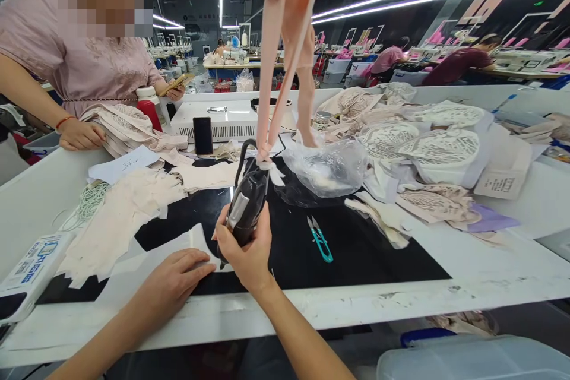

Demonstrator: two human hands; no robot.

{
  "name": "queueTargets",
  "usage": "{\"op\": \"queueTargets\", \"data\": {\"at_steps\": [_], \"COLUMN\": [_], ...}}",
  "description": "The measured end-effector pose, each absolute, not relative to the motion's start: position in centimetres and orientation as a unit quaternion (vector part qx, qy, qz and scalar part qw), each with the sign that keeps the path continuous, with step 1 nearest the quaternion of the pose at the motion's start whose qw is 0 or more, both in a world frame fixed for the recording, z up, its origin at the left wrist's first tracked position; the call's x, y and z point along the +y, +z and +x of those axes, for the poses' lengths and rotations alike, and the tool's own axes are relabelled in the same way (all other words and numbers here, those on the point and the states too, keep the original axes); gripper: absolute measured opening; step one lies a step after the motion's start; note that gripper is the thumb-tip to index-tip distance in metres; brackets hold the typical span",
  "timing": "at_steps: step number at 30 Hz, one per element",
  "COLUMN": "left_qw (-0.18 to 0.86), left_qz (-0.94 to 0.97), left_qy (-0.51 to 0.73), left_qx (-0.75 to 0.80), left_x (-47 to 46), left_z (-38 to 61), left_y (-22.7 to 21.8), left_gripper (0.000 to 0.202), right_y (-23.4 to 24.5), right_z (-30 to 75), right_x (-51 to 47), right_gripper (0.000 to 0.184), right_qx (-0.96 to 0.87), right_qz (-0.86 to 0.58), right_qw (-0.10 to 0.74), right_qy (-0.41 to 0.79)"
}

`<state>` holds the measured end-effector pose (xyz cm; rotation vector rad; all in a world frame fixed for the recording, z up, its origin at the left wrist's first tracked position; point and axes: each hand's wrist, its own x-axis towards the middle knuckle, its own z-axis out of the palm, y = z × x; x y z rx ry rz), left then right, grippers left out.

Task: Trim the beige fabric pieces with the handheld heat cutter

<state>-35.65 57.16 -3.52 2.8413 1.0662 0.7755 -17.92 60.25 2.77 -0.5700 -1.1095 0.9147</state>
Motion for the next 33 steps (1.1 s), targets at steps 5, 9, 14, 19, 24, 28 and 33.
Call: {"op": "queueTargets", "data": {"at_steps": [5, 9, 14, 19, 24, 28, 33], "left_qw": [0.012, 0.007, -0.001, 0.000, 0.005, 0.008, 0.015], "left_qz": [0.907, 0.908, 0.908, 0.910, 0.911, 0.910, 0.896], "left_qy": [0.245, 0.249, 0.251, 0.245, 0.236, 0.237, 0.264], "left_qx": [0.341, 0.337, 0.336, 0.336, 0.339, 0.340, 0.357], "left_x": [57.2, 57.2, 57.2, 57.2, 57.1, 57.1, 57.3], "left_z": [-35.7, -35.6, -35.6, -35.7, -35.8, -35.7, -36.3], "left_y": [-3.6, -3.5, -3.3, -3.4, -3.4, -3.3, -2.9], "left_gripper": [0.026, 0.028, 0.031, 0.031, 0.031, 0.028, 0.028], "right_y": [2.3, 2.2, 2.6, 2.5, 2.3, 2.4, 2.7], "right_z": [-18.2, -18.1, -17.5, -16.7, -16.7, -16.9, -16.6], "right_x": [60.1, 60.2, 60.3, 60.2, 60.1, 60.1, 60.2], "right_gripper": [0.041, 0.036, 0.036, 0.043, 0.039, 0.028, 0.028], "right_qx": [-0.504, -0.514, -0.509, -0.506, -0.509, -0.515, -0.516], "right_qz": [-0.267, -0.265, -0.268, -0.261, -0.267, -0.272, -0.279], "right_qw": [0.706, 0.704, 0.713, 0.724, 0.722, 0.721, 0.714], "right_qy": [0.421, 0.413, 0.401, 0.389, 0.384, 0.376, 0.383]}}
